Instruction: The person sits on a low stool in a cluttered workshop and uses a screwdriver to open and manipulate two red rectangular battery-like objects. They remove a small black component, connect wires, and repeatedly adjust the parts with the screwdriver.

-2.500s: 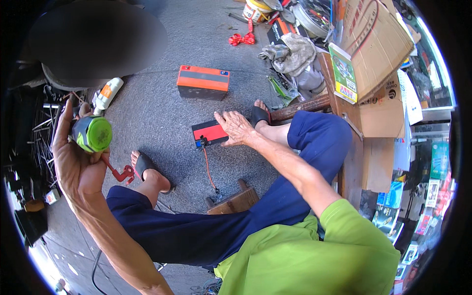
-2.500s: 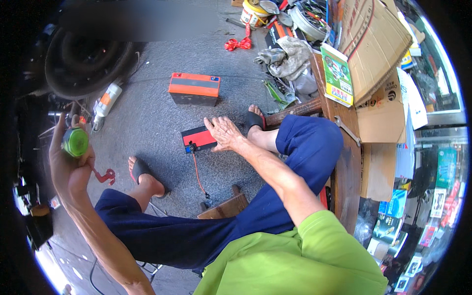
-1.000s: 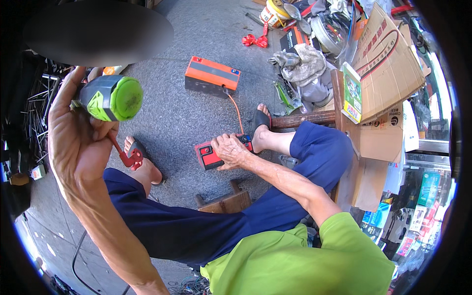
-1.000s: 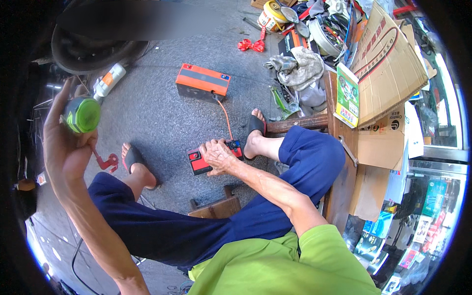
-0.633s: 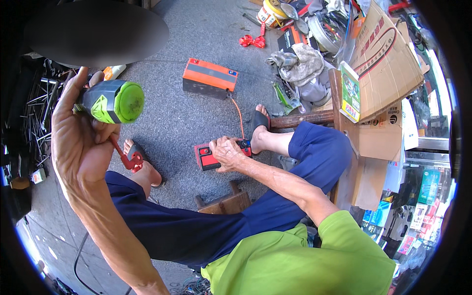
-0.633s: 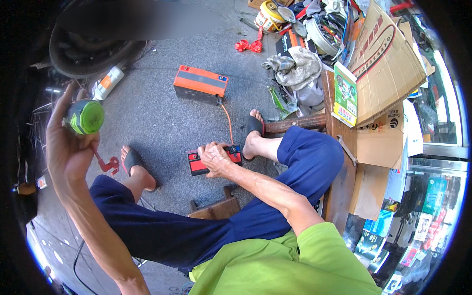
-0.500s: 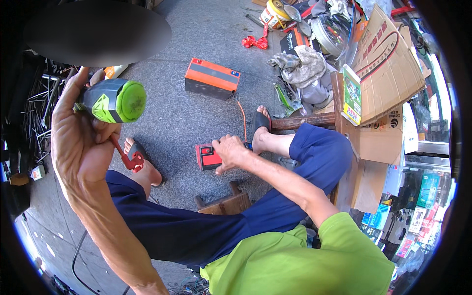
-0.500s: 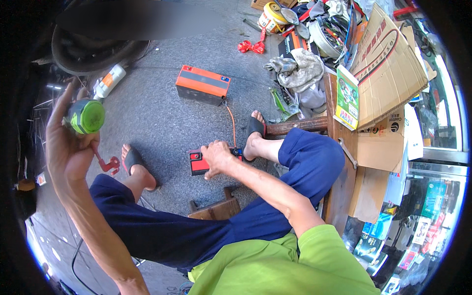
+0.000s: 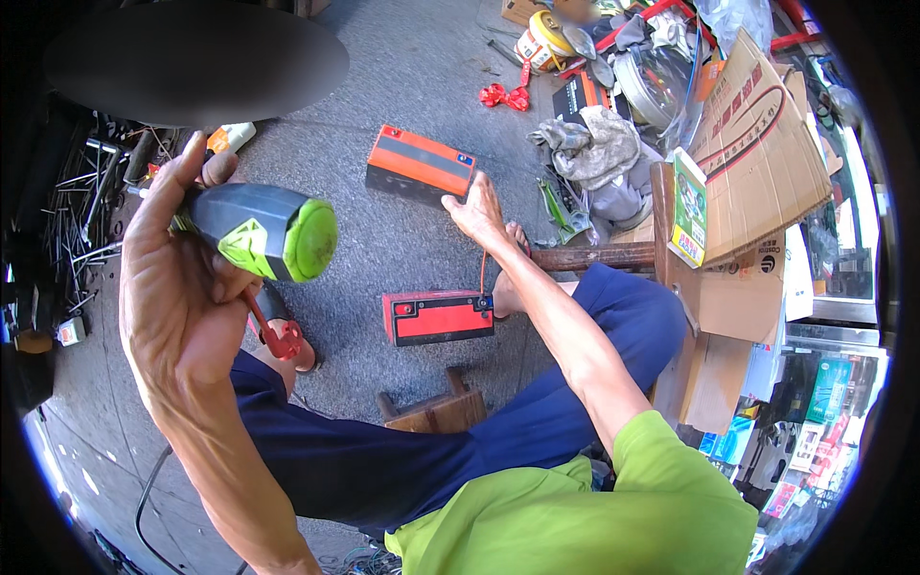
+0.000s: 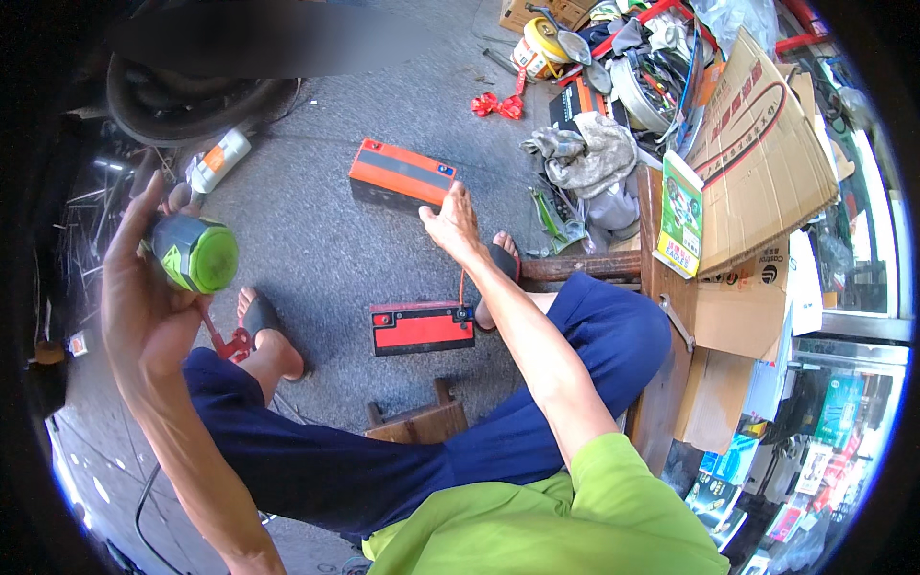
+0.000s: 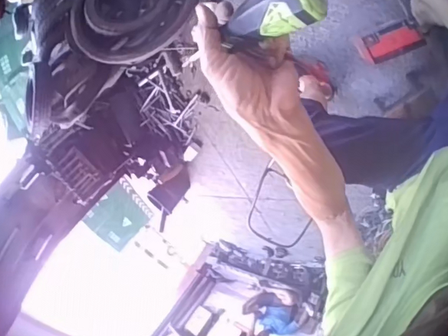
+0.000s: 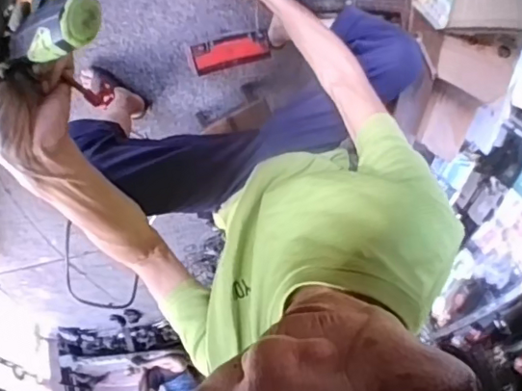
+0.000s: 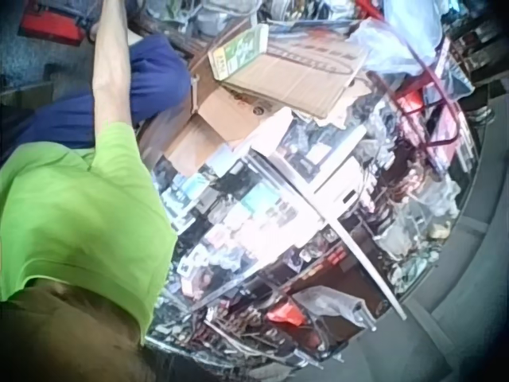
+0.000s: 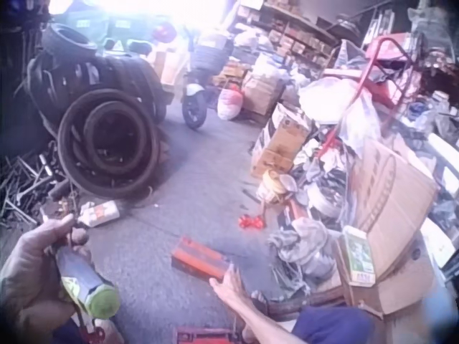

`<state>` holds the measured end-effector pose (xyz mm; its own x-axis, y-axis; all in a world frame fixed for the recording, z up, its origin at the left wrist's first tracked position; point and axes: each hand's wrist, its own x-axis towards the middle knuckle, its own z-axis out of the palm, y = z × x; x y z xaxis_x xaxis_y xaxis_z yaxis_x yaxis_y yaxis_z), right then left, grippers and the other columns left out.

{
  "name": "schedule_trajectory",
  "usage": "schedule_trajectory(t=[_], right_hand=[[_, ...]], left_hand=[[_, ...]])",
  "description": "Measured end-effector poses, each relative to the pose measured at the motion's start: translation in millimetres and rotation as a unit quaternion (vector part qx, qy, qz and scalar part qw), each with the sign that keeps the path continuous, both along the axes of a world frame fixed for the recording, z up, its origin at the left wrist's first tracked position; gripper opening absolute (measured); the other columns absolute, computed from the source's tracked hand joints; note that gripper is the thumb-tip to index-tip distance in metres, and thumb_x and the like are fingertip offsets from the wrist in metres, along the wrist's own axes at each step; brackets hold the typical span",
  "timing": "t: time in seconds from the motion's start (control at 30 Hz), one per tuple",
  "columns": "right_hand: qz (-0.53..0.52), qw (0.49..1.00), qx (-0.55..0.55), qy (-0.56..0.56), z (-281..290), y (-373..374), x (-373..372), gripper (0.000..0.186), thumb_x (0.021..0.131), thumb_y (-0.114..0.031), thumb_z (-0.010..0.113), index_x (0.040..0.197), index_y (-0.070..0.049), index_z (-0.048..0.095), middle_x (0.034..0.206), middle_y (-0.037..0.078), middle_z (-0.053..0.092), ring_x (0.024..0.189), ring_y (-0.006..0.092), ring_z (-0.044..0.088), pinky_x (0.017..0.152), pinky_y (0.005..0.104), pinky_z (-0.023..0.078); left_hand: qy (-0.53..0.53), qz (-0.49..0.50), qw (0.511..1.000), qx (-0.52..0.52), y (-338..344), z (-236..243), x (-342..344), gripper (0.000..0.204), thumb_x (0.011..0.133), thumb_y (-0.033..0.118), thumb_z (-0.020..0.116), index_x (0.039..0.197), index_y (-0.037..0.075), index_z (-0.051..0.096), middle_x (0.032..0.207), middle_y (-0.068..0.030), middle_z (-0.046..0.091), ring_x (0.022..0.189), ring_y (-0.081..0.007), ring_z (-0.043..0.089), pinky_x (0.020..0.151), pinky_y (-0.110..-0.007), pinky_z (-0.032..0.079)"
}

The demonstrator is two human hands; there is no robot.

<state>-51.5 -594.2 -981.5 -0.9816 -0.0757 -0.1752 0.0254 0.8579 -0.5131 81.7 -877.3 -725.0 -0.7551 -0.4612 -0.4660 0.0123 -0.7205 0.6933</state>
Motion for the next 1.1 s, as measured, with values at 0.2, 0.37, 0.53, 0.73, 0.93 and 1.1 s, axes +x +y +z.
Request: schedule_trajectory(t=[0.2, 0.37, 0.53, 0.73, 0.93, 1.1], right_hand=[[0.203, 0.936, 0.254, 0.132, -6, -18, -40, 0.102, 0.067, -0.038, 0.080, 0.141, 0.007, 0.026, 0.140, 0.028, 0.037, 0.129, 0.0399, 0.040, 0.108, 0.0464, 0.033], [0.251, 0.937, 0.243, 0.030, -5, -18, -66, 0.105, 0.068, -0.045, 0.078, 0.140, 0.010, 0.025, 0.127, 0.028, 0.048, 0.118, 0.0397, 0.049, 0.102, 0.0454, 0.040], [0.250, 0.923, 0.292, -0.026, 4, -34, -72, 0.104, 0.068, -0.047, 0.078, 0.138, 0.011, 0.027, 0.125, 0.030, 0.049, 0.117, 0.0394, 0.050, 0.098, 0.0448, 0.044], [0.141, 0.936, 0.287, -0.147, 16, -54, -47, 0.110, 0.062, -0.050, 0.080, 0.132, 0.017, 0.028, 0.115, 0.029, 0.056, 0.106, 0.0399, 0.059, 0.091, 0.0427, 0.050], [-0.011, 0.975, 0.194, -0.105, 2, -84, 24, 0.100, 0.064, -0.074, 0.067, 0.111, 0.013, 0.054, 0.103, 0.026, 0.065, 0.099, 0.0332, 0.066, 0.083, 0.0381, 0.052], [0.189, 0.943, 0.241, -0.128, 40, -68, 16, 0.061, 0.076, -0.062, 0.062, 0.089, -0.002, 0.068, 0.092, 0.019, 0.069, 0.090, 0.0288, 0.069, 0.074, 0.0420, 0.053]], left_hand=[[-0.009, 0.021, 1.000, -0.009, -2, 1, -2, 0.018, 0.094, 0.020, 0.059, 0.102, 0.004, 0.061, 0.089, -0.0093, 0.070, 0.067, -0.0113, 0.066, 0.034, -0.016, 0.034], [0.004, -0.013, 0.999, -0.053, -20, -5, 3, 0.027, 0.089, 0.026, 0.065, 0.103, 0.004, 0.056, 0.090, -0.0072, 0.062, 0.083, -0.0137, 0.064, 0.070, -0.029, 0.059], [0.022, -0.004, 0.999, -0.036, -34, -6, 6, 0.026, 0.090, 0.025, 0.063, 0.105, 0.004, 0.055, 0.092, -0.0078, 0.062, 0.084, -0.0150, 0.065, 0.070, -0.030, 0.061], [0.050, 0.001, 0.999, 0.003, -44, -8, 6, 0.028, 0.091, 0.021, 0.062, 0.109, 0.002, 0.053, 0.096, -0.0090, 0.063, 0.088, -0.0173, 0.067, 0.071, -0.029, 0.061], [0.065, 0.011, 0.998, 0.005, -37, -6, 6, 0.026, 0.089, 0.022, 0.067, 0.102, 0.001, 0.060, 0.091, -0.0059, 0.068, 0.060, -0.0043, 0.060, 0.038, -0.013, 0.034], [0.086, 0.017, 0.995, 0.037, -35, -9, 7, 0.020, 0.087, 0.021, 0.068, 0.095, 0.004, 0.062, 0.086, -0.0039, 0.068, 0.050, -0.0011, 0.053, 0.036, -0.014, 0.028]])
